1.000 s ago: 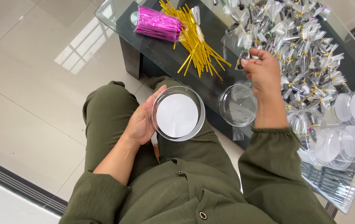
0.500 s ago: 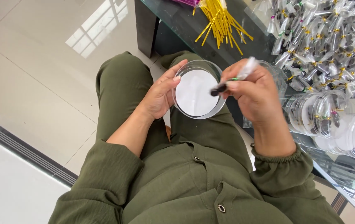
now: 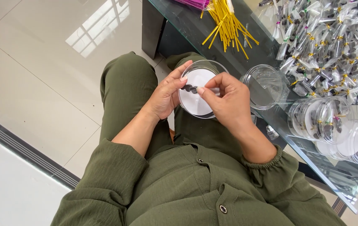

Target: Packaging individually wrapped candies into small plastic containers by hand.

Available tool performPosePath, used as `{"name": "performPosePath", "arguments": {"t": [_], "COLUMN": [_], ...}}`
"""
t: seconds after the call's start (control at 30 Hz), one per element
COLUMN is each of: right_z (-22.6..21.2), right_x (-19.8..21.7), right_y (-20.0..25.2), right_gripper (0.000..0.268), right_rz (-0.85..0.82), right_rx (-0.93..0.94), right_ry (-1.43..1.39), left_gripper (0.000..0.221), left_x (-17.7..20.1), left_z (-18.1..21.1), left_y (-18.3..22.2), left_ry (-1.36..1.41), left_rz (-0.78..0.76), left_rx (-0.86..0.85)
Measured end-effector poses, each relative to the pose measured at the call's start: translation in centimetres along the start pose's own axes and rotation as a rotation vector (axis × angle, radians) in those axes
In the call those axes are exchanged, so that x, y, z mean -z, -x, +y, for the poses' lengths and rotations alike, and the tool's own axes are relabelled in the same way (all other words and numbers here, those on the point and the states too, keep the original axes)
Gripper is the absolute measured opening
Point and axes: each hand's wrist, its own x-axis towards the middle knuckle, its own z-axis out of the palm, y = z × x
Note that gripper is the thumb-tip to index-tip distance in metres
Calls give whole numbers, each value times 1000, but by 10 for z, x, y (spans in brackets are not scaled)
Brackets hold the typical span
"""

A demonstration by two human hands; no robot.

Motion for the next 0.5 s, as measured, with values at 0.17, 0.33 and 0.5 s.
{"name": "performPosePath", "arguments": {"t": [0.17, 0.33, 0.5], "right_z": [8, 1, 15], "right_x": [-6, 4, 62], "right_y": [3, 0, -76], "right_gripper": [8, 10, 11], "right_rz": [25, -165, 124], "right_rx": [57, 316, 393], "right_ry": [448, 842, 727], "left_gripper": [63, 66, 68], "left_x": [6, -8, -5], "left_z": [-1, 13, 14], "left_y": [-4, -2, -3], "left_ry": [16, -40, -49], "left_rz": [-5, 6, 21], "left_rx": [-14, 20, 49]}}
